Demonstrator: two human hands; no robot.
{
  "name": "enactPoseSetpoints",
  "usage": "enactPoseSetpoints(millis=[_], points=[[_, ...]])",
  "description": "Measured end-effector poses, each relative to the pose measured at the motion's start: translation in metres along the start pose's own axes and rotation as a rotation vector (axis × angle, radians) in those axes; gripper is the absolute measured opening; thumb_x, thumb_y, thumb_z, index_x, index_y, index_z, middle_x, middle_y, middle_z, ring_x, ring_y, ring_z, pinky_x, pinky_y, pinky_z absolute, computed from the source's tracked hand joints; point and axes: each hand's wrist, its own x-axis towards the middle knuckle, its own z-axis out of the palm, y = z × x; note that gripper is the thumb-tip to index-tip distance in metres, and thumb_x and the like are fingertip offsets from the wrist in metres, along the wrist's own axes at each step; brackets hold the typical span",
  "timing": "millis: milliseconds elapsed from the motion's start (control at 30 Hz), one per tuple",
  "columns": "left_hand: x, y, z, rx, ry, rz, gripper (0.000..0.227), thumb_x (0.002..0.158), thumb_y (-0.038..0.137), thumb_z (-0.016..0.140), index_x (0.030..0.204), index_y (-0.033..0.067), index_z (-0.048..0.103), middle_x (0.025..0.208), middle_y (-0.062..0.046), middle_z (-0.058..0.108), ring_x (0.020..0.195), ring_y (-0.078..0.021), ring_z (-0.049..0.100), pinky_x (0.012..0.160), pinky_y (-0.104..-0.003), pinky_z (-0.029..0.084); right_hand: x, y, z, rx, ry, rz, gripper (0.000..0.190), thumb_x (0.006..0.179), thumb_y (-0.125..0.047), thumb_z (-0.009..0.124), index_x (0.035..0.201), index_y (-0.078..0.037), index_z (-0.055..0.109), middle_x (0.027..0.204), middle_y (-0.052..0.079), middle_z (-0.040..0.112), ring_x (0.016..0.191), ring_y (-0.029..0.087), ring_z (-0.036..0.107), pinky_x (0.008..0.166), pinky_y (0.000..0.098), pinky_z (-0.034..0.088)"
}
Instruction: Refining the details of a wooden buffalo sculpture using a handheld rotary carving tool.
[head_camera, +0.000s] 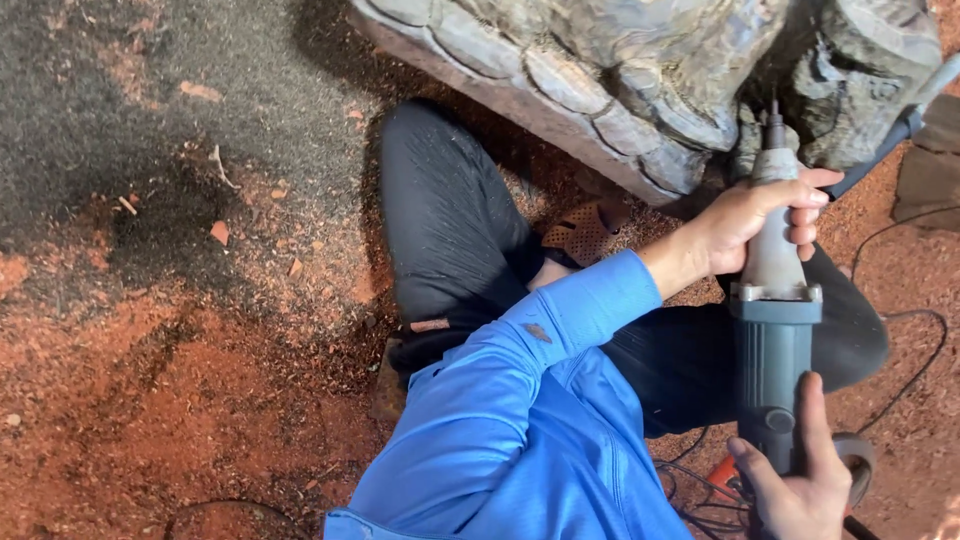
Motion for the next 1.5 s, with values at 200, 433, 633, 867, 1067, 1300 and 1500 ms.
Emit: enactPoseSetpoints(millis=[200,433,633,867,1067,1300,1500], points=[[-0.009,0.020,0.005,0.153,0.058,-0.006,0.086,0.080,0.018,0.075,0.148,-0.0164,0.033,0.075,-0.010,0.059,0.060,-0.0236,0.062,0.056,-0.035,0.052,-0.010,-0.002,0.040,0.024,0.044,-0.066,0.107,0.070,0.011,0.068,0.166,0.003,0.021,0.145,0.038,0.051,0.113,0.041,0.060,0.094,0.0487,0.049],[-0.001,0.028,0.003,0.141,0.028,-0.079,0.068,0.082,0.016,0.076,0.136,-0.0137,0.047,0.076,-0.007,0.060,0.062,-0.0175,0.058,0.054,-0.035,0.051,-0.010,-0.007,0.056,-0.010,0.085,-0.107,0.104,0.075,0.004,0.071,0.165,0.005,0.019,0.145,0.036,0.051,0.114,0.038,0.060,0.097,0.0424,0.047],[-0.010,0.028,0.009,0.098,-0.002,-0.083,0.078,0.082,0.016,0.073,0.144,-0.0140,0.037,0.074,-0.005,0.053,0.061,-0.0143,0.053,0.056,-0.033,0.050,-0.009,0.006,0.046,0.009,0.073,-0.194,0.104,0.073,0.005,0.072,0.165,0.006,0.022,0.142,0.036,0.055,0.109,0.036,0.063,0.091,0.0413,0.052],[-0.009,0.019,0.008,0.047,-0.001,-0.059,0.082,0.083,0.013,0.069,0.151,-0.0121,0.030,0.071,-0.003,0.050,0.059,-0.0135,0.050,0.055,-0.031,0.048,-0.007,0.006,0.027,-0.028,0.021,-0.115,0.109,0.070,0.010,0.073,0.165,0.007,0.022,0.140,0.035,0.055,0.103,0.034,0.064,0.087,0.0403,0.053],[-0.004,0.007,-0.004,-0.008,-0.018,-0.062,0.077,0.088,0.013,0.066,0.153,-0.0055,0.030,0.069,-0.004,0.052,0.059,-0.0157,0.051,0.056,-0.033,0.049,-0.005,0.008,0.016,-0.003,0.008,-0.112,0.104,0.069,0.013,0.070,0.162,0.012,0.023,0.148,0.039,0.048,0.113,0.038,0.060,0.093,0.0426,0.050],[-0.004,0.002,-0.002,-0.006,0.003,-0.039,0.080,0.087,0.012,0.065,0.155,-0.0054,0.027,0.072,-0.003,0.049,0.062,-0.0139,0.049,0.059,-0.033,0.048,-0.002,0.005,0.002,-0.003,-0.014,-0.085,0.105,0.068,0.017,0.069,0.163,0.012,0.026,0.139,0.037,0.056,0.100,0.035,0.064,0.086,0.0409,0.052],[-0.001,-0.007,-0.010,-0.036,-0.006,-0.012,0.074,0.091,0.010,0.065,0.155,-0.0034,0.031,0.075,-0.002,0.050,0.064,-0.0133,0.052,0.060,-0.033,0.050,0.000,0.015,-0.011,-0.026,-0.044,-0.077,0.108,0.065,0.017,0.070,0.163,0.011,0.027,0.143,0.037,0.054,0.108,0.036,0.063,0.092,0.0421,0.050]])
